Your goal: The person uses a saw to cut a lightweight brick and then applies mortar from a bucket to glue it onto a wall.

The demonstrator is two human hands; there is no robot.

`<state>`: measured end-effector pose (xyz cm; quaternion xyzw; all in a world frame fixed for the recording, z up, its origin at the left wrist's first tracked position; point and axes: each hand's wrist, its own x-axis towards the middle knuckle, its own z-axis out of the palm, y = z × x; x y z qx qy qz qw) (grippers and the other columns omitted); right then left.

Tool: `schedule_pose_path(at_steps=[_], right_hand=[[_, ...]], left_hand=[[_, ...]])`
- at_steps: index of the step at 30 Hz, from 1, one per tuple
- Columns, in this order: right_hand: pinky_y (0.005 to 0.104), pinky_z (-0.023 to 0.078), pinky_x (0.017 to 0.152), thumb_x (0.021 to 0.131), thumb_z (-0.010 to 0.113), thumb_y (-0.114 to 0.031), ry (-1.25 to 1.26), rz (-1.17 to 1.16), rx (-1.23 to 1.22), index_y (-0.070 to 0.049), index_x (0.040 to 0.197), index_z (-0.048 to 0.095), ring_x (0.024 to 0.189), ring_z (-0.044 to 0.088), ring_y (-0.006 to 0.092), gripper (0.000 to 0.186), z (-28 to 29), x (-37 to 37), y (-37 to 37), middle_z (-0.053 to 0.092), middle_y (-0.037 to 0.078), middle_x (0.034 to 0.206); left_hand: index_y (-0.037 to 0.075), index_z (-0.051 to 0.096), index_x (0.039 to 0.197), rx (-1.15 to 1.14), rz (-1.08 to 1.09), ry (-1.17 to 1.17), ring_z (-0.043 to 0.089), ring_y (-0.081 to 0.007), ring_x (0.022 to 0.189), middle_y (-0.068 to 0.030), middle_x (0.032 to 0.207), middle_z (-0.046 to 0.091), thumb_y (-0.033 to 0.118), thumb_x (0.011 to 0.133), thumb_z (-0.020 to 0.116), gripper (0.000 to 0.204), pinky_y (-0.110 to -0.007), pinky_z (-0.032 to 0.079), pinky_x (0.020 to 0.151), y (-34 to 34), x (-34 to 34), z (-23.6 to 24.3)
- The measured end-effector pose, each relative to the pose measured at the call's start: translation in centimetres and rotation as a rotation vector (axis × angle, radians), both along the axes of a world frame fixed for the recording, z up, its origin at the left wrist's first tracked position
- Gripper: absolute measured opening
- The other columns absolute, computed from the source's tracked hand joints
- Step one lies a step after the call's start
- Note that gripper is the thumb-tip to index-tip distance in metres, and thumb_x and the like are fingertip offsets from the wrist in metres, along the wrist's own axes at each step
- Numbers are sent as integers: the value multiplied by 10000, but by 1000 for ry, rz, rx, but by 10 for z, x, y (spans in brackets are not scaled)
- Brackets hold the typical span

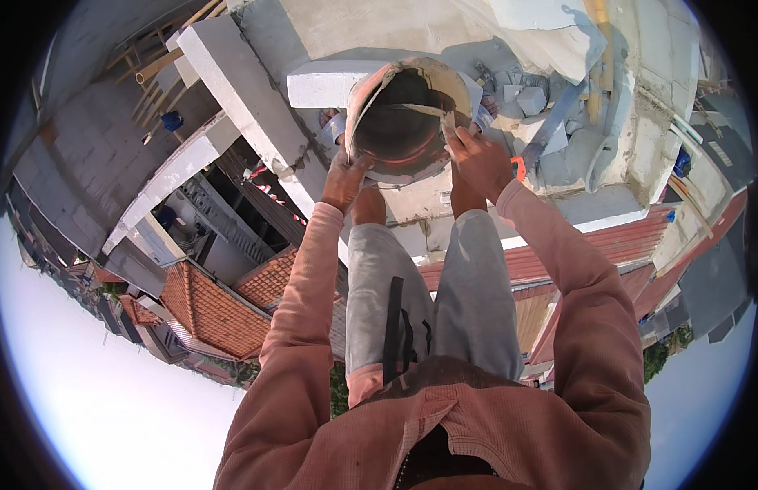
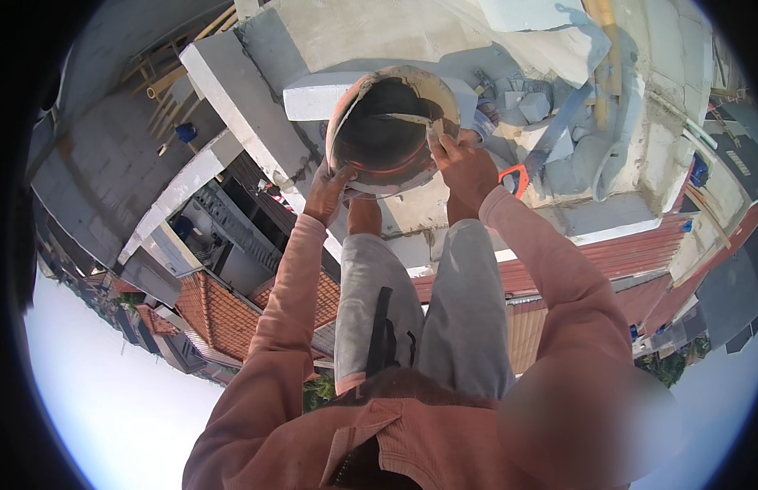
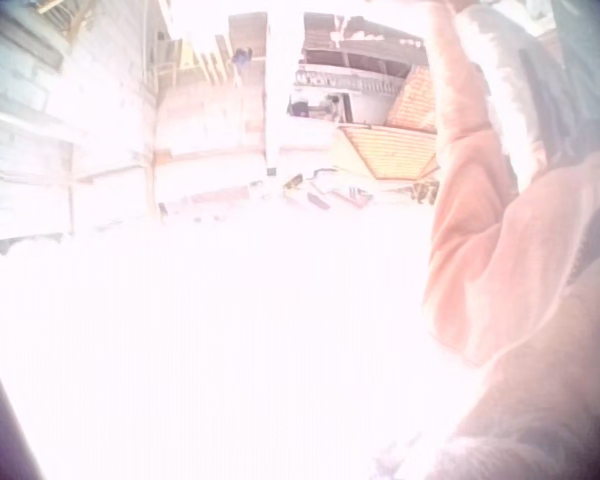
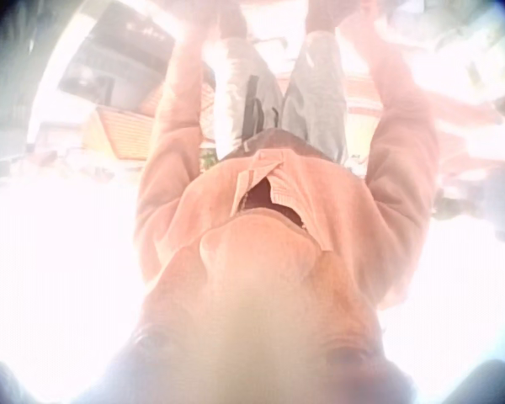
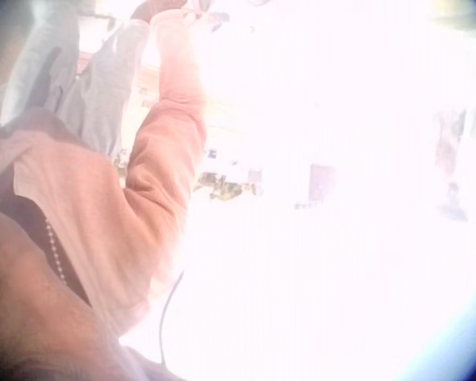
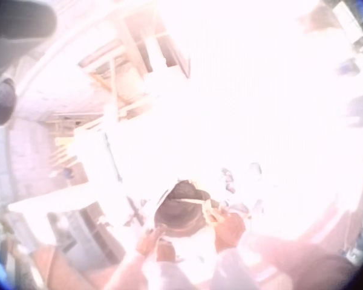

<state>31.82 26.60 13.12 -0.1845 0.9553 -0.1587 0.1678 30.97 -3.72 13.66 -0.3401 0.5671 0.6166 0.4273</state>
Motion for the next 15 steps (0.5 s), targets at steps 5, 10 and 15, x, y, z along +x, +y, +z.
schedule_pose_path(at_steps=[5, 10, 15], right_hand=[[375, 583, 628, 829, 663, -127, 87, 179, -45, -71, 1218, 667, 810, 692, 233, 392, 32, -38, -8, 622, 53, 1042], [408, 570, 604, 841, 626, -95, -32, 179, 102, -37, 1158, 681, 814, 705, 250, 327, 64, -106, -59, 653, 78, 1034], [452, 570, 701, 845, 603, -106, -240, 357, 96, -15, 1069, 691, 899, 722, 325, 257, 63, -150, -104, 707, 128, 998]], left_hand=[[21, 407, 1489, -122, -2, 276, 640, -159, 1046, -93, 1267, 626, 133, 918, 645, 629, -305, 561, 874, -15, -2, 25], [26, 282, 1584, -305, -5, 349, 557, -202, 1246, -144, 1420, 547, 137, 951, 618, 726, -333, 465, 1048, -19, -5, 59], [44, 142, 1638, -302, 79, 571, 432, -218, 1398, -177, 1577, 402, 83, 943, 560, 813, -311, 308, 1173, -45, -10, 86]])
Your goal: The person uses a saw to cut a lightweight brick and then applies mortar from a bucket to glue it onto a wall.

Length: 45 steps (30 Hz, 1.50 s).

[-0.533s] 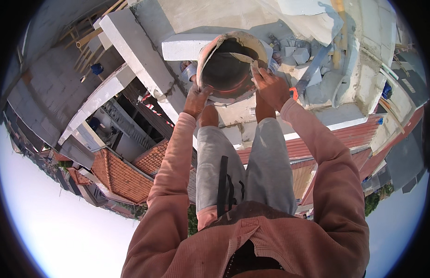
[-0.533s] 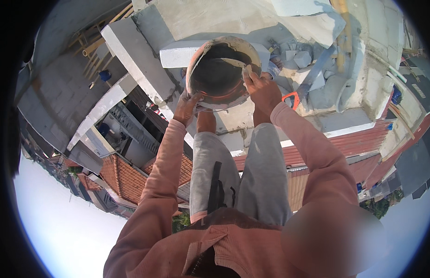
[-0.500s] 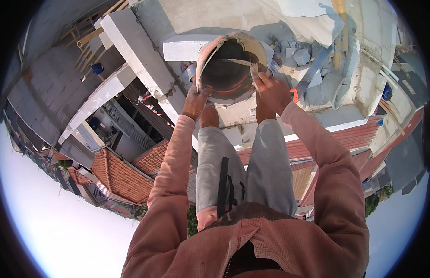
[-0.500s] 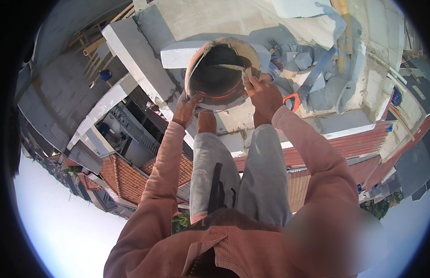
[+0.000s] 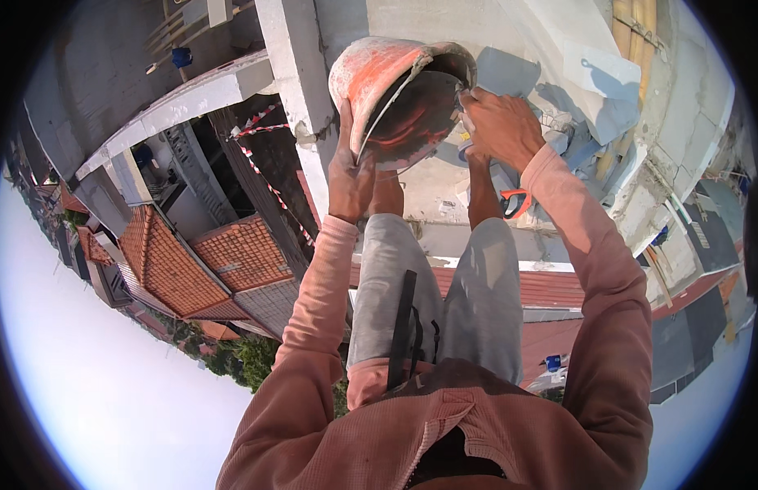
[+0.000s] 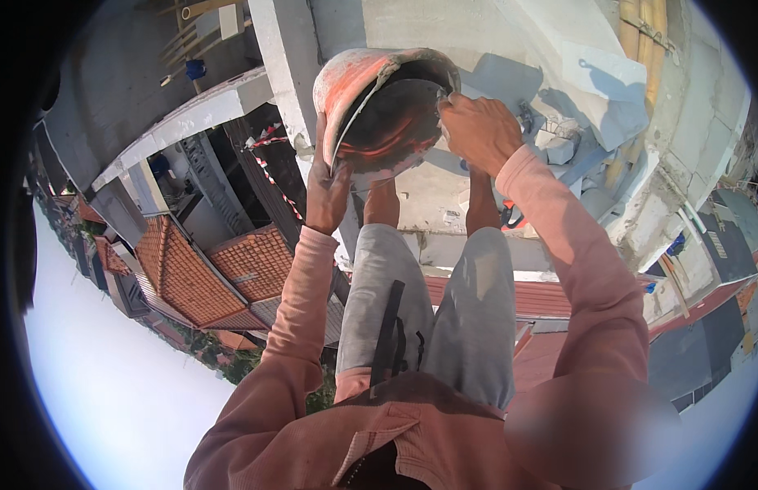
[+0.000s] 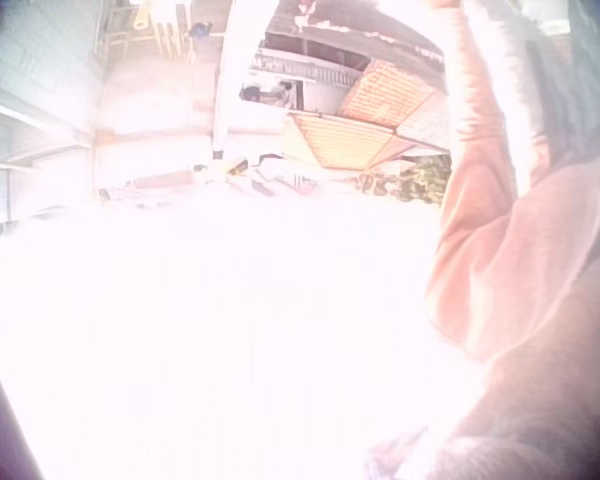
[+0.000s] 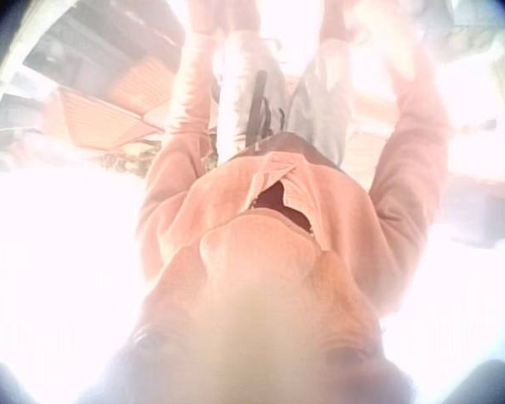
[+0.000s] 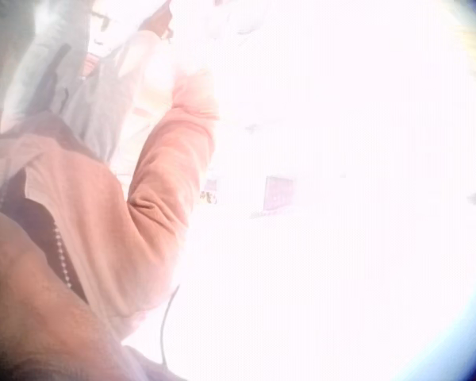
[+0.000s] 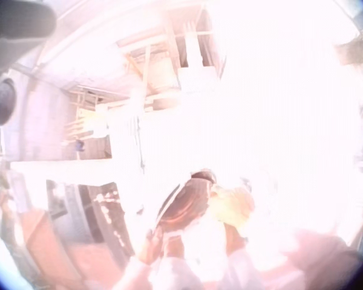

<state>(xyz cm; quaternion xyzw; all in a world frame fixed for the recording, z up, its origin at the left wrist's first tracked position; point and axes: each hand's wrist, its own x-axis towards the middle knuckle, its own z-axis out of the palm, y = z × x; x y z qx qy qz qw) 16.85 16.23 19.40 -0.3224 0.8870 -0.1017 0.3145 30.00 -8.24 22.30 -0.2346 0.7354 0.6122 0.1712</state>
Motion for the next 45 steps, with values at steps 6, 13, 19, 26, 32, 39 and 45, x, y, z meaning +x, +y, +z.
schedule_pose_path(at_steps=[6, 13, 19, 26, 32, 39, 45], right_hand=[[456, 497, 990, 955, 601, -423, -404, 21, -39, -17, 1203, 699, 1043, 661, 397, 485, -35, -9, -45, 700, 197, 1166], [416, 497, 970, 925, 648, -550, -723, -79, -35, -3, 1254, 692, 1063, 673, 377, 640, -28, 2, -109, 715, 236, 1141], [314, 510, 869, 941, 685, -490, -878, -259, -68, 44, 1269, 665, 948, 668, 204, 628, -20, -11, -159, 720, 176, 1009], [243, 471, 661, 959, 697, -367, -1017, -388, -174, 45, 1334, 621, 741, 582, 101, 562, -22, -21, -198, 676, 78, 937], [217, 398, 550, 998, 623, -217, -958, -568, -302, 51, 1344, 606, 632, 500, 49, 438, -13, -17, -239, 656, 43, 938], [403, 526, 820, 962, 637, -224, -129, 42, -360, 19, 1308, 631, 912, 673, 320, 422, -79, -4, -308, 671, 177, 1012], [465, 529, 877, 956, 636, -225, -37, 118, -174, -4, 1300, 631, 1015, 654, 390, 409, -113, 24, -365, 642, 213, 1086]], left_hand=[[69, 133, 1647, 36, 152, -55, 452, -182, 1337, -151, 1567, 406, 9, 890, 519, 852, -292, 347, 1135, -32, 19, 6], [28, 427, 1446, 89, 534, -275, 612, -153, 924, -80, 1100, 661, 48, 917, 583, 552, -269, 490, 840, -86, 64, -11], [5, 532, 1309, 260, 905, -132, 578, -119, 943, -20, 1086, 642, 86, 920, 609, 405, -262, 474, 874, -122, 71, -25], [22, 540, 1274, 332, 1234, -104, 607, -129, 895, -48, 1058, 639, 49, 901, 587, 377, -290, 539, 796, -153, 89, -45], [32, 582, 1188, 418, 1634, -7, 651, -157, 865, -46, 1032, 662, 39, 929, 608, 260, -328, 583, 678, -171, 149, -56], [42, 576, 1159, 378, 1853, 19, 681, -200, 903, -73, 1043, 660, 42, 938, 616, 224, -361, 629, 695, -159, 220, -48], [30, 573, 1179, 383, 1958, -44, 697, -232, 934, -90, 1059, 665, 37, 953, 587, 226, -396, 647, 741, -131, 260, -38]])
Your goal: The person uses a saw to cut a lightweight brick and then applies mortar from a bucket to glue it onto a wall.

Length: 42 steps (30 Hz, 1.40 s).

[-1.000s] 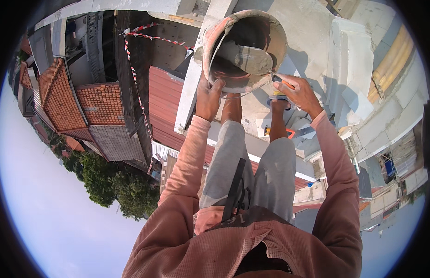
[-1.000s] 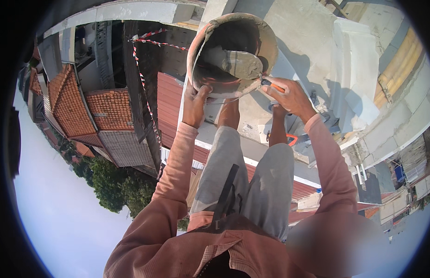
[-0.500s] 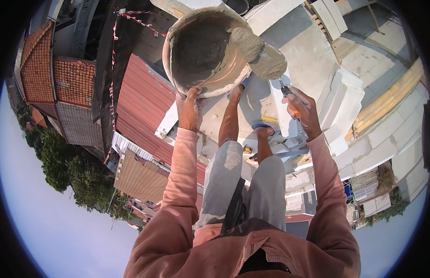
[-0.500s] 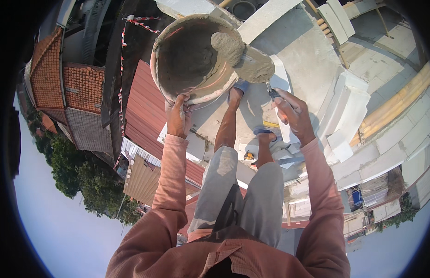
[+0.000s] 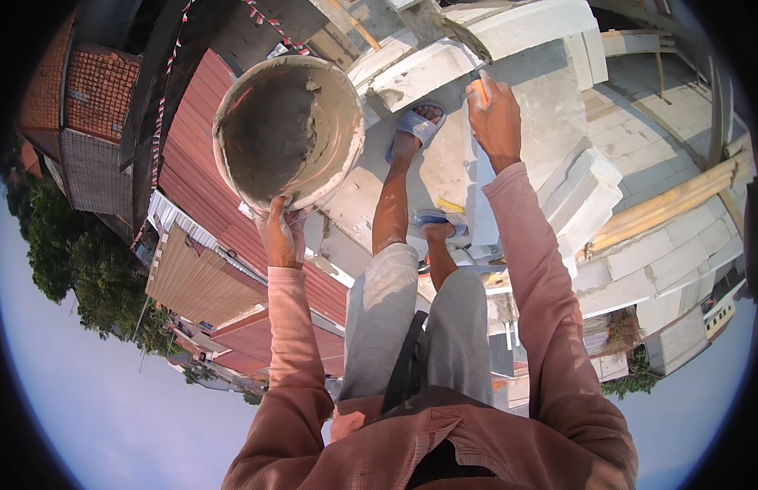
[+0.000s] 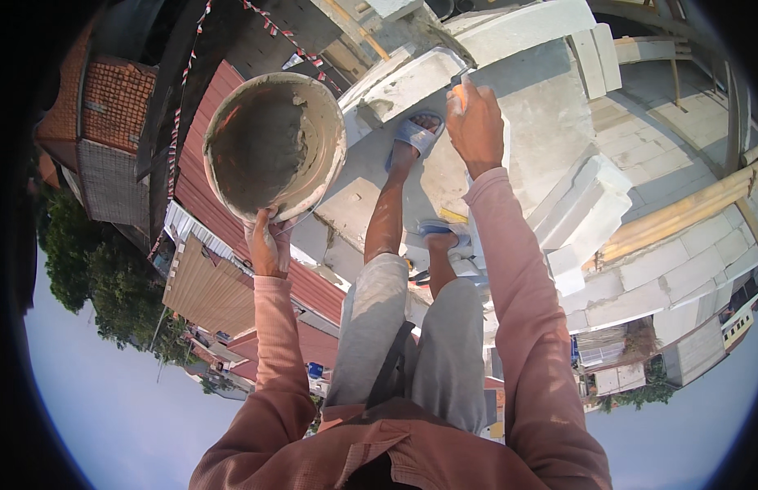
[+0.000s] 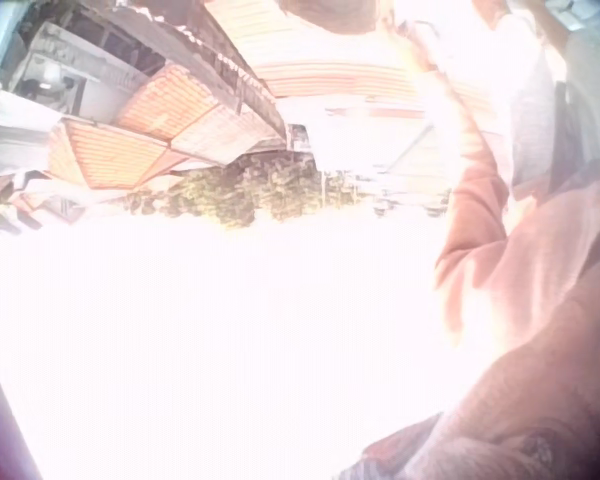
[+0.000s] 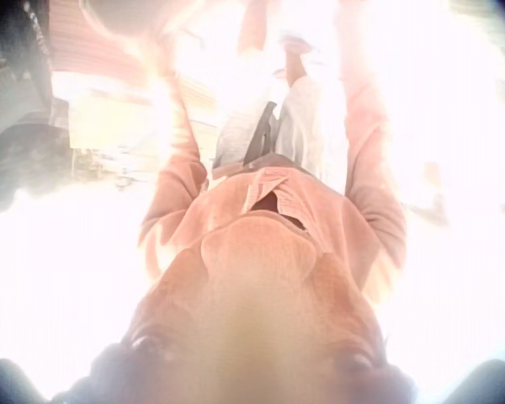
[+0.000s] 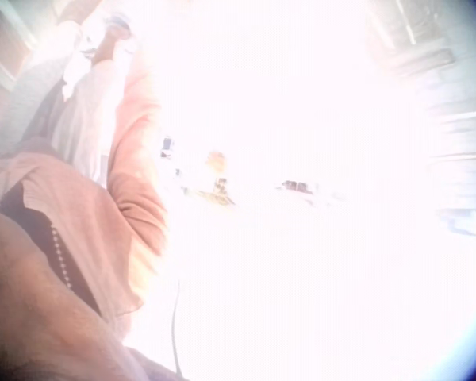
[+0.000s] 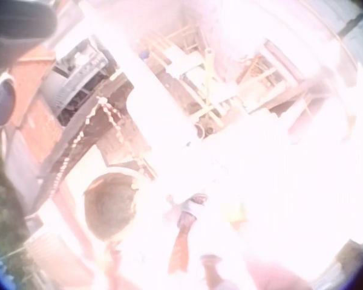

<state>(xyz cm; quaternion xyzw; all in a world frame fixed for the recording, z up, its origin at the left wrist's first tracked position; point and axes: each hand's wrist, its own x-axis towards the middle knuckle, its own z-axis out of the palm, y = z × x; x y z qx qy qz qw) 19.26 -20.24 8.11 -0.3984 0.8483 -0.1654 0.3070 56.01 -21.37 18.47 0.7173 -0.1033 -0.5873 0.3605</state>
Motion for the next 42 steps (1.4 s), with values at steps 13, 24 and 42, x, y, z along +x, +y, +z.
schedule_pose_path(at_steps=[13, 24, 42], right_hand=[[506, 552, 825, 973, 597, -226, 186, 173, 87, -55, 1282, 634, 976, 674, 425, 355, -2, 2, -34, 604, 202, 1163], [510, 558, 823, 922, 612, -182, 178, 219, 124, -70, 1194, 664, 967, 680, 442, 298, -24, -6, -53, 610, 206, 1146], [361, 484, 668, 874, 675, -348, -310, -119, 154, -43, 1066, 751, 649, 598, 238, 368, -8, -51, -41, 635, 71, 695]], left_hand=[[70, 568, 1155, 76, 19, 71, 694, -225, 940, -73, 1019, 665, 75, 1008, 561, 148, -391, 650, 749, 48, 12, -4], [64, 552, 1202, 107, -36, 6, 684, -182, 937, -72, 1060, 656, 36, 964, 567, 240, -325, 635, 668, 29, -16, 8], [46, 557, 1126, 72, -302, -113, 626, -176, 889, -50, 1011, 597, 63, 921, 575, 207, -343, 583, 741, -36, -80, 19]])
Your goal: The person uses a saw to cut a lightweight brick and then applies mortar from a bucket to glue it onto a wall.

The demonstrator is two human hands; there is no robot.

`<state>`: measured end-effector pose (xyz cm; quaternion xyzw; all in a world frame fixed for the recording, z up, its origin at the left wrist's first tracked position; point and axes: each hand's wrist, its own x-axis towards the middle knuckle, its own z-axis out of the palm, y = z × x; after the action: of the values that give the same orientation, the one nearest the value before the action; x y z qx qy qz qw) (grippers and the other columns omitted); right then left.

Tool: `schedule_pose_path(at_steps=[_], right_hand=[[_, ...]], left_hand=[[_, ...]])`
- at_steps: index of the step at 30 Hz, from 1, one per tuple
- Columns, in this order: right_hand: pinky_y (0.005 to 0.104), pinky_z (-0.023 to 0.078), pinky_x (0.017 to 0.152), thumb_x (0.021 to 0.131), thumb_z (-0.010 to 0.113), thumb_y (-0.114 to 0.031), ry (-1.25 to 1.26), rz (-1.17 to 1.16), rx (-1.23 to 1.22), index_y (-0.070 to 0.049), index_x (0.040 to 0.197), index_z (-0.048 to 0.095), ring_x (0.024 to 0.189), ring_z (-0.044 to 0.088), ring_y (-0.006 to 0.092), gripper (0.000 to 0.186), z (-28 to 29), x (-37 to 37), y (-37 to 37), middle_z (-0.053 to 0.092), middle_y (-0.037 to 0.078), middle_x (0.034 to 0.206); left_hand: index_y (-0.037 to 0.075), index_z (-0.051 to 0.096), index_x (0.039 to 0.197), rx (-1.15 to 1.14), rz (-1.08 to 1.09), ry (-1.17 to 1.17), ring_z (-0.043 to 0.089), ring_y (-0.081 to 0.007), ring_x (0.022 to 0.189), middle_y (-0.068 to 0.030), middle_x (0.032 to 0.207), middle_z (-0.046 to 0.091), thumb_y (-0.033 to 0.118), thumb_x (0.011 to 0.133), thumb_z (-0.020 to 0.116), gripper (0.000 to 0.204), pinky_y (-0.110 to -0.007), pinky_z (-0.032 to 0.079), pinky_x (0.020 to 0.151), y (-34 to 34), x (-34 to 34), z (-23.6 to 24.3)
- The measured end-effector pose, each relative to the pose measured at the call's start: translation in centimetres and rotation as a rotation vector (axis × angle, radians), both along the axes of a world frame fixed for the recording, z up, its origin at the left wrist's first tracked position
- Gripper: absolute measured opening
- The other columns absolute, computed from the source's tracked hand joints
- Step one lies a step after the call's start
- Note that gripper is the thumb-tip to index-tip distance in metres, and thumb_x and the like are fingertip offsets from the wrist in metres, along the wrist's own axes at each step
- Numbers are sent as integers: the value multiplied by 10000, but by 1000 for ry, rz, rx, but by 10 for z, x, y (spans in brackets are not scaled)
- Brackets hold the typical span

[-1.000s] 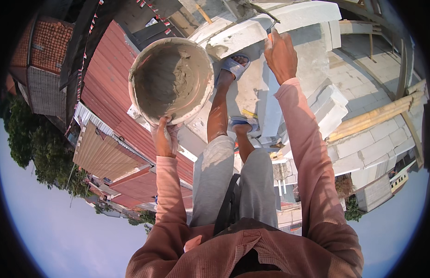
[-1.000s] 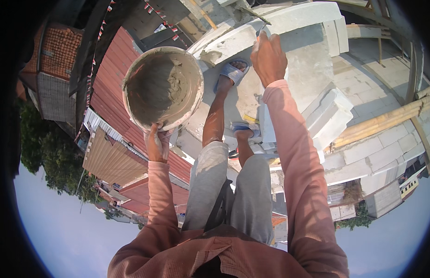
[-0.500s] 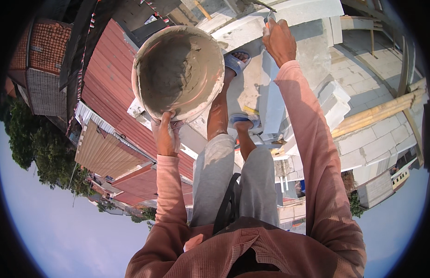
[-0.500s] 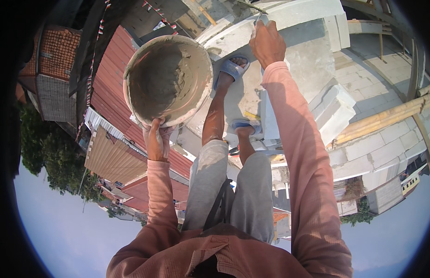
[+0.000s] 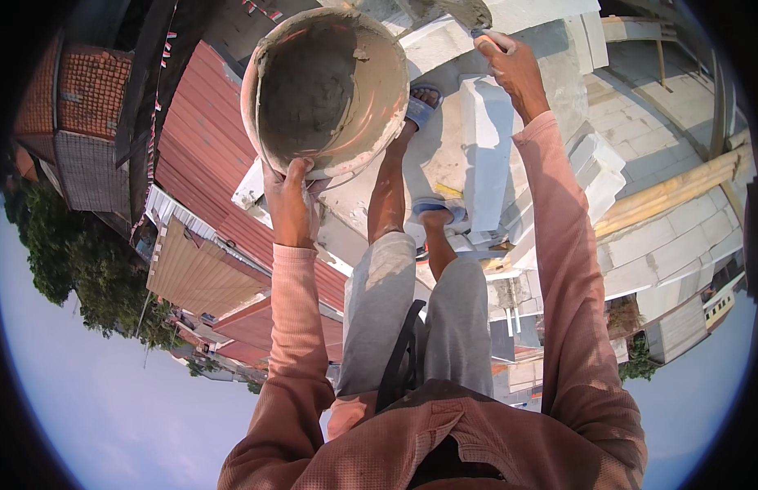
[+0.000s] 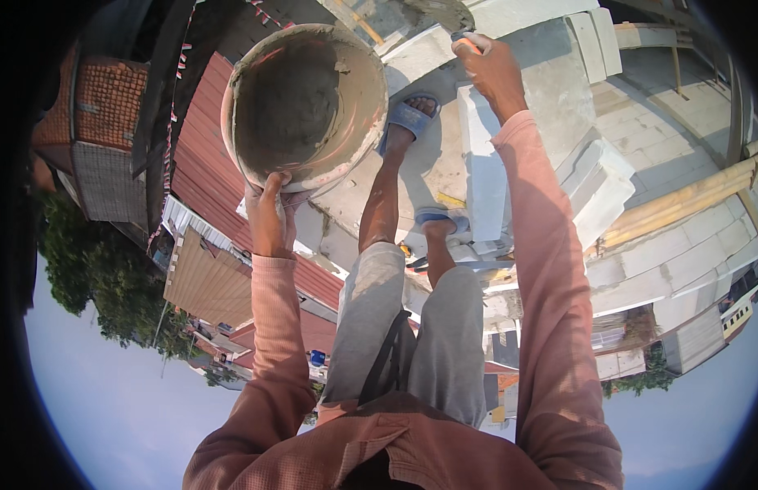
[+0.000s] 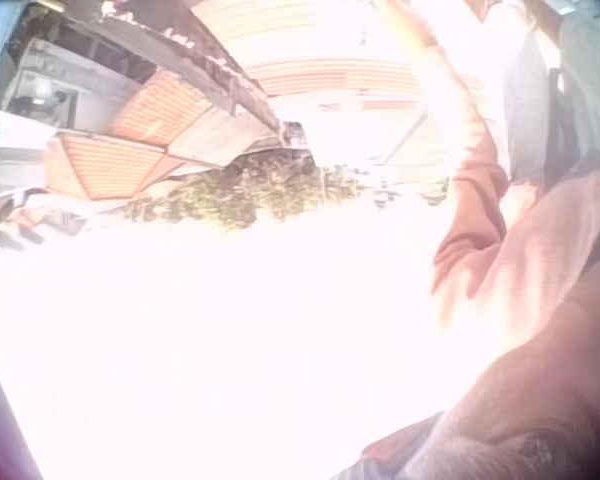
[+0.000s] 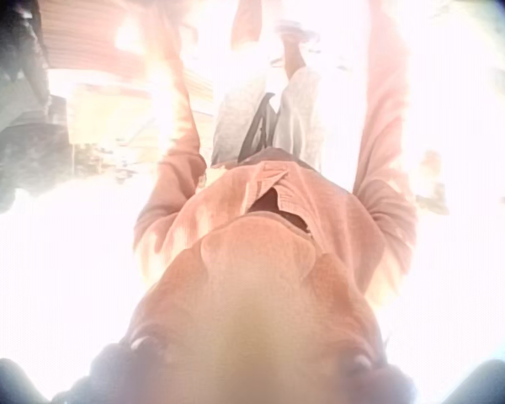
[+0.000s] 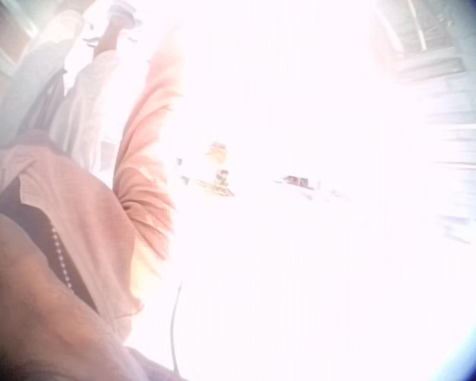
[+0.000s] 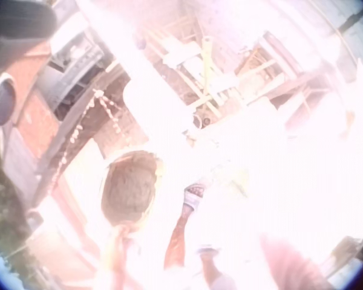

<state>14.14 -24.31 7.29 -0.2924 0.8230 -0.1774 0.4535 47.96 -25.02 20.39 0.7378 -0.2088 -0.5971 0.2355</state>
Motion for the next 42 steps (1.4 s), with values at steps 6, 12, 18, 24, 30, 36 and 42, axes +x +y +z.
schedule_pose_path(at_steps=[6, 12, 18, 24, 30, 36, 42], right_hand=[[233, 320, 498, 902, 731, -336, -447, -278, -42, 0, 1242, 702, 583, 448, 68, 479, 44, -30, 29, 576, -9, 744], [218, 307, 492, 919, 702, -317, -327, -88, 42, 12, 1321, 658, 573, 442, 59, 522, 120, -42, 58, 661, 51, 851], [221, 312, 495, 892, 697, -289, -289, -174, -31, 1, 1272, 693, 556, 439, 46, 478, 136, -39, 56, 591, -4, 727], [214, 317, 504, 902, 699, -250, -373, -294, -21, -22, 1267, 703, 565, 440, 38, 430, 160, -36, 90, 645, 31, 785], [359, 505, 822, 925, 654, -248, -62, 389, -177, -15, 1275, 677, 893, 650, 291, 421, 102, -12, 59, 706, 148, 1073], [438, 535, 800, 898, 629, -306, -106, 523, -133, -13, 1240, 694, 851, 670, 397, 455, 86, 23, 37, 700, 224, 1017], [331, 495, 653, 910, 692, -427, -655, 314, 78, 24, 1278, 676, 671, 628, 201, 582, 92, 5, 38, 672, 121, 843]], left_hand=[[1, 538, 1221, -66, -107, -41, 619, -140, 869, -57, 1019, 643, 61, 893, 582, 336, -275, 540, 745, -11, -14, -8], [6, 598, 1143, -136, -395, -206, 541, -107, 897, -12, 1013, 616, 109, 908, 626, 259, -271, 463, 804, -17, -23, -10], [-11, 585, 1161, -314, -464, -210, 531, -108, 888, -6, 995, 610, 121, 910, 620, 286, -265, 453, 813, -11, -36, -11], [-12, 583, 1144, -316, -479, -247, 517, -107, 832, -4, 942, 595, 131, 921, 622, 268, -273, 448, 769, -12, -45, -11], [-20, 574, 1144, -379, -639, -348, 501, -108, 779, -2, 898, 578, 88, 924, 599, 246, -277, 439, 724, -3, -50, -24], [-27, 584, 1188, -577, -581, -235, 506, -100, 820, -1, 964, 603, 49, 920, 589, 279, -252, 442, 749, -5, -72, -20], [-12, 592, 1174, -352, -487, -162, 519, -95, 848, -11, 969, 611, 83, 916, 617, 276, -250, 445, 774, -8, -76, -20]])
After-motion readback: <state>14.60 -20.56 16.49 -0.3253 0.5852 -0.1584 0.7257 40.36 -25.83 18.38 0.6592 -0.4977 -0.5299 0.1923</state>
